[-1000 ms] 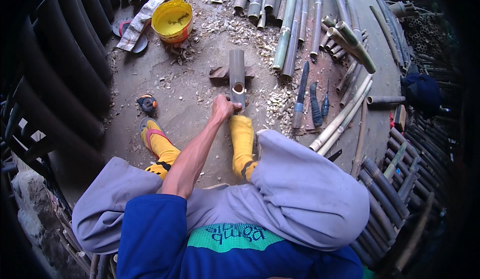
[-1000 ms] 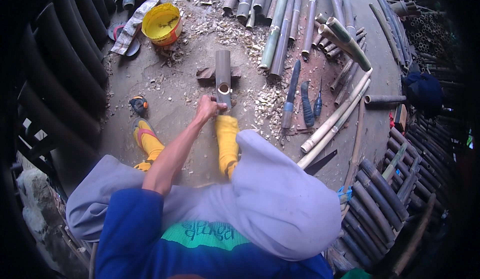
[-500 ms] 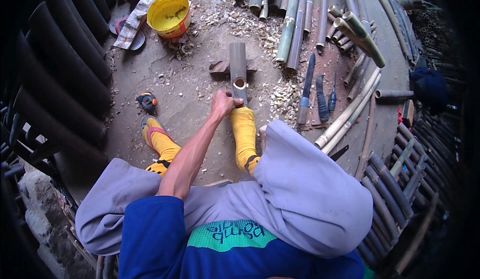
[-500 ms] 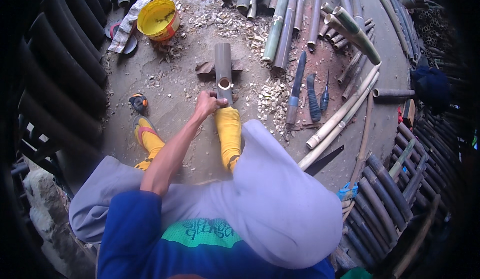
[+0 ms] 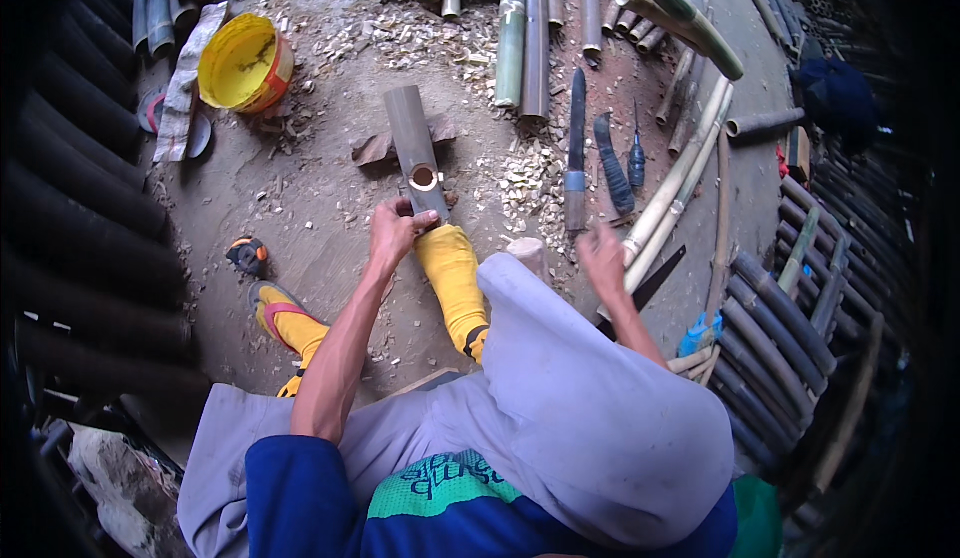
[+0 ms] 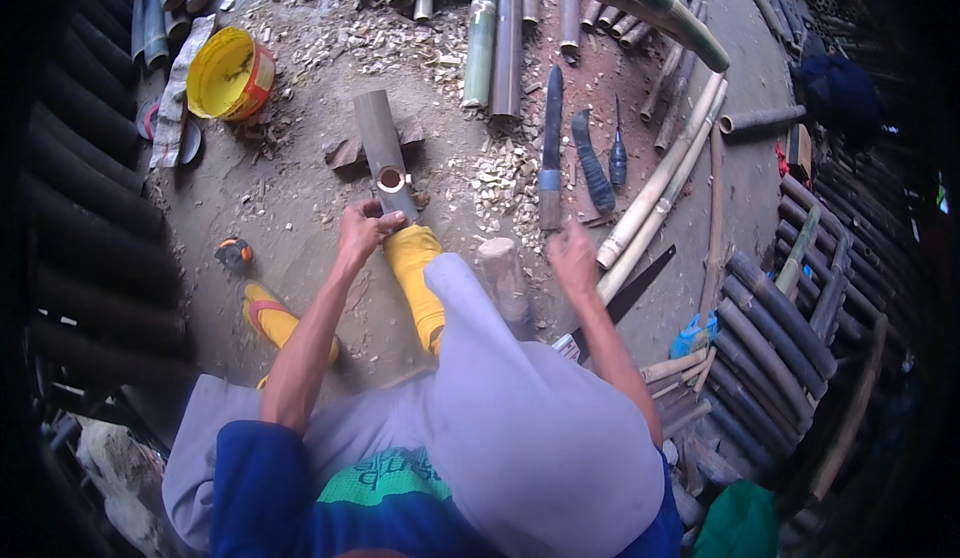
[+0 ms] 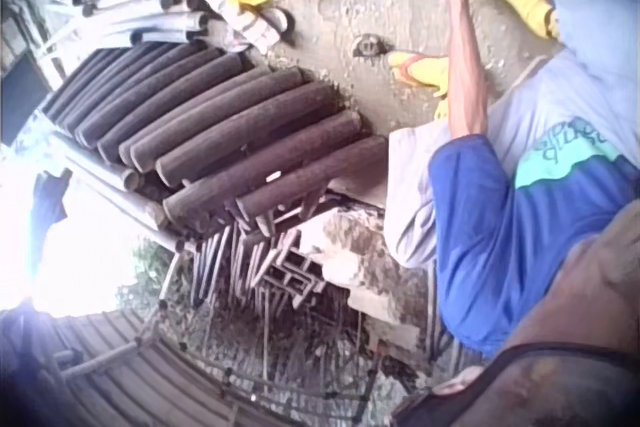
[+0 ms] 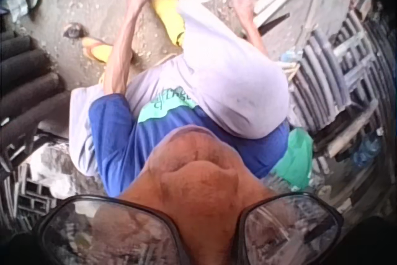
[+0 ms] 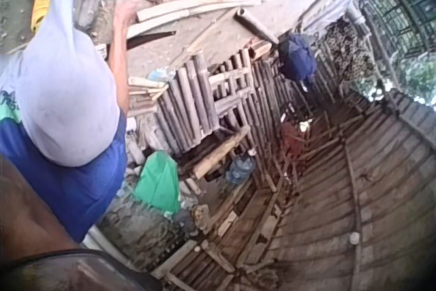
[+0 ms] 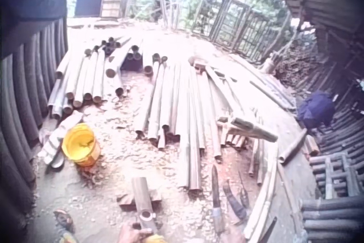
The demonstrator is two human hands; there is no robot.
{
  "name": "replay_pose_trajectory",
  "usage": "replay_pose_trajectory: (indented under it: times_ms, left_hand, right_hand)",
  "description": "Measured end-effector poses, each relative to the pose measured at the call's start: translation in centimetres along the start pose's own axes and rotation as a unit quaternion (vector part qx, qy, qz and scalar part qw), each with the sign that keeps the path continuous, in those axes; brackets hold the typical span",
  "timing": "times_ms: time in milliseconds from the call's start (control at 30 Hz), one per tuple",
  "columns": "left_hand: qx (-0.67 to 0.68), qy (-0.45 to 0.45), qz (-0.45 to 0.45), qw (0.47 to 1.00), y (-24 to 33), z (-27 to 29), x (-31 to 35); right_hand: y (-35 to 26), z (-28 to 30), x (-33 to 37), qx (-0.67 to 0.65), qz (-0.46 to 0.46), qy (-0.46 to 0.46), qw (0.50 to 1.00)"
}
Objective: The person sits on the ground and uses a hand saw to cut a piece of bamboo. They then use a knife to mark and measure the bamboo with a tape measure. Finally, they use a hammer and chisel to split the bamboo and a file to smooth the edges.
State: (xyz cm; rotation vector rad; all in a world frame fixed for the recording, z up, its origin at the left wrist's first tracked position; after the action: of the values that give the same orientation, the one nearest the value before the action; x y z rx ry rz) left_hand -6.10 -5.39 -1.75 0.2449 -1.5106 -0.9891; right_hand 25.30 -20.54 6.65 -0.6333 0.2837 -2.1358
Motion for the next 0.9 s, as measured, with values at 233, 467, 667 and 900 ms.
replay_pose_trajectory:
  times_ms: [233,467,667,900]
  left_hand:
    - [-0.031,0.05,-0.015,0.998,-0.4,-0.2,0.4]
    - [-0.03,0.053,-0.004,0.998,0.0,0.4,1.8]
    - [-0.035,0.098,-0.086,0.991,0.0,-1.0,3.7]
    - [-0.032,0.178,-0.141,0.973,-2.2,-1.7,3.5]
  right_hand:
    - [6.2,1.4,-11.0,0.149,-0.009,0.023,0.989]
    - [8.3,0.6,-12.0,0.152,-0.006,0.041,0.988]
    - [1.5,2.2,-6.8,-0.076,0.005,0.226,0.971]
    - [-15.4,2.6,-6.0,-0.201,0.18,0.055,0.961]
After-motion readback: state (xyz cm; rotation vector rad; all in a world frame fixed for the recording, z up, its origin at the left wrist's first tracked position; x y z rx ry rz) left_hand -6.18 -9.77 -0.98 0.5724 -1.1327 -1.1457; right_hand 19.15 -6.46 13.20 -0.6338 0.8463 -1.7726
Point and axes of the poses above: each hand's wrist, its own x-axis away from the middle knuckle, its own z-axis out of the back of the hand, y = z × x, the point moved 2 cm from there along -x, towards the middle knuckle, and after that the axes turned 4 degrees about -x, right-handed, at the moved point
